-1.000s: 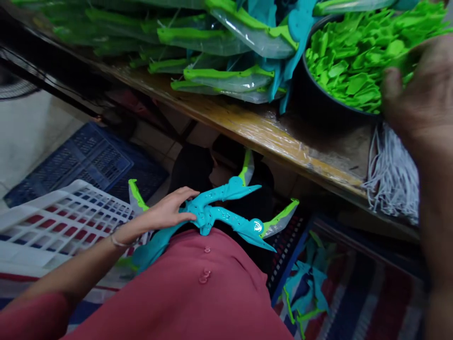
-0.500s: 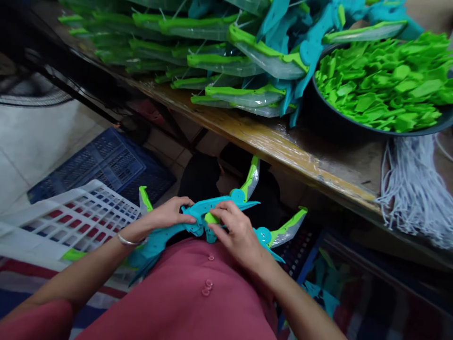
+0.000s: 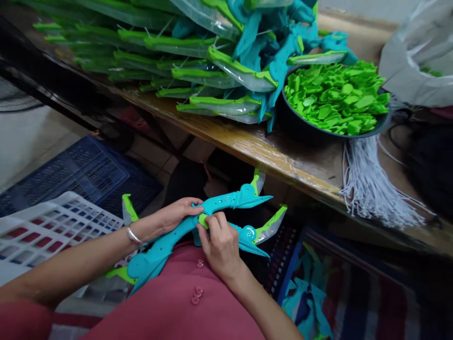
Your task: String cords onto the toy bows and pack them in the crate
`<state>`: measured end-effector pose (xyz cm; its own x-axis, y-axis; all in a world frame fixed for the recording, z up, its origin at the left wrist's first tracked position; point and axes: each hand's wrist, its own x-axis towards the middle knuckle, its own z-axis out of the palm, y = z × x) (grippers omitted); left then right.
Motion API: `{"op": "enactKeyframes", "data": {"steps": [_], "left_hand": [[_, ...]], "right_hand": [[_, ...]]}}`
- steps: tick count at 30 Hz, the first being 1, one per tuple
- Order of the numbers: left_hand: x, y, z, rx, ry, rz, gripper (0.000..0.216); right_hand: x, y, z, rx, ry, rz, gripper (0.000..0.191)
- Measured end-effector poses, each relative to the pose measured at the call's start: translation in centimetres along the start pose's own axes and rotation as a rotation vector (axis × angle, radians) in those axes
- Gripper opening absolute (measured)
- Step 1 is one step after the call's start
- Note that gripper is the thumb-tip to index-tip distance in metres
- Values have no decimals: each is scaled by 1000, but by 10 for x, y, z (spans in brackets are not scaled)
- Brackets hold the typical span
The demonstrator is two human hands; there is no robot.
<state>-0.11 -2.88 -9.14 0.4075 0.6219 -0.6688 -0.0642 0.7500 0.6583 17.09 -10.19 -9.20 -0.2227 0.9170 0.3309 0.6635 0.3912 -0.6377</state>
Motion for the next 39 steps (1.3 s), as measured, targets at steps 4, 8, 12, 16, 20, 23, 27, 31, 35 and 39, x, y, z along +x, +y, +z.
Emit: {"op": "enactKeyframes", "data": {"steps": [4,8,12,16,20,23,27,31,35,39], "left_hand": [[2,1,5,60,25,4,37],[4,1,9,159,53,49,32],[4,1,7,342,41,132,42],[0,0,2,453,11,133,51],[-6,0,-1,551,-19,147,49],[-10,1,-3,584,9,166,46],[-12,2,-4,614,12,163,43],[-13,-1,-6,536,-24,125,50],[-16,-8,-8,480,-71,93,56],[-17,-13,-6,441,-26,78,52]], "right_hand": [[1,0,-2,-89,-47,13,17],[2,3,0,-144,-76,-4,23],[1,8,4,-75,-94,30,25],[-6,10,2,52,-170,74,30],[-18,14,-2,242,-130,236,33],[-21,17,1,373,-152,508,37],[-14,18,12,991,-360,881,54],[-8,18,19,1355,-448,1020,52],[-11,17,20,1296,-472,1022,53],[-14,16,18,1226,-529,1012,52]]}}
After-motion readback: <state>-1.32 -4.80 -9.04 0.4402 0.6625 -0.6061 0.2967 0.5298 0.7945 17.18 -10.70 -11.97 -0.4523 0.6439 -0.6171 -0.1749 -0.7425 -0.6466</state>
